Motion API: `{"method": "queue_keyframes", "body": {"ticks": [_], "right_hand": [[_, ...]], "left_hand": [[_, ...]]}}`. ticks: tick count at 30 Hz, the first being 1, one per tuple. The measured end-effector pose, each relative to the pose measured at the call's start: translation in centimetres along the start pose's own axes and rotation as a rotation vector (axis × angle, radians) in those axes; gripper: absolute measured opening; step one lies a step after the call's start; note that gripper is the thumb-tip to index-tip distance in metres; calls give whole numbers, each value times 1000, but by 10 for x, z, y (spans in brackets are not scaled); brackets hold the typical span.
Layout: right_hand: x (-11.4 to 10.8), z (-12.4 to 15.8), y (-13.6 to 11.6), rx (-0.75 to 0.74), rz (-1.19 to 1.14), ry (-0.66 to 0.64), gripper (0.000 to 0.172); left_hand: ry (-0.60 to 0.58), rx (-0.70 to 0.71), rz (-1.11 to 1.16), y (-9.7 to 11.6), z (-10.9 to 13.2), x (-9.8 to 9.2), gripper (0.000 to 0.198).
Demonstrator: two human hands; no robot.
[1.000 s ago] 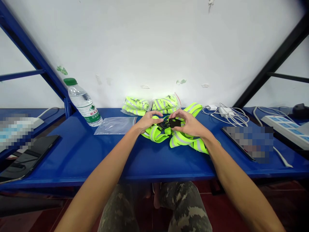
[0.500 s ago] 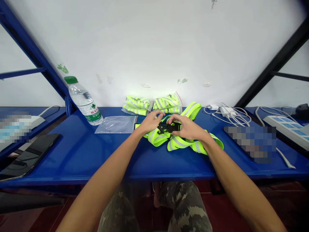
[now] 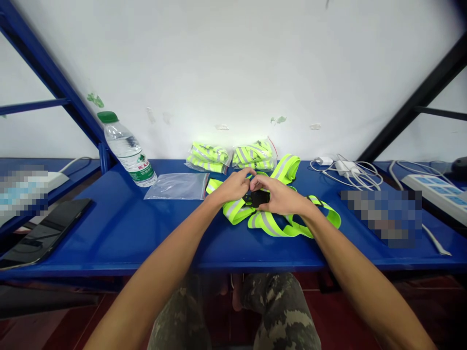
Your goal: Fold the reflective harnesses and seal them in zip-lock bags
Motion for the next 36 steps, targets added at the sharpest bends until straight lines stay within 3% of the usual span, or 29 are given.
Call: {"method": "queue_keyframes", "body": {"ticks": [5,14,26,29,36], "right_hand": [[4,-1,-2,40,-7,58,48],[7,-3,-3,-36,-68,130,44],[11,-6,-7,-147,65,156,37],[4,-3,-3,-150,152,253,33],[-1,0,5,-161,360,563,17]], "left_hand": [[83,-54,-31,1,1,7,38],[305,-151,0,2,0,13,33],[421,-277,170,2,-5,12,19],[439,-285,244,1,-8,5,18],[531,-445,390,-10,-9,-10,13]]}}
Point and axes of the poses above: each hand's wrist, its own z-axis away from the middle knuckle, its own x-axis out of the palm, y = z × x, the point moved 1 cm from there along -z, towards the middle knuckle, and after that the axes turned 2 degrees about z, right-handed, at the moved point
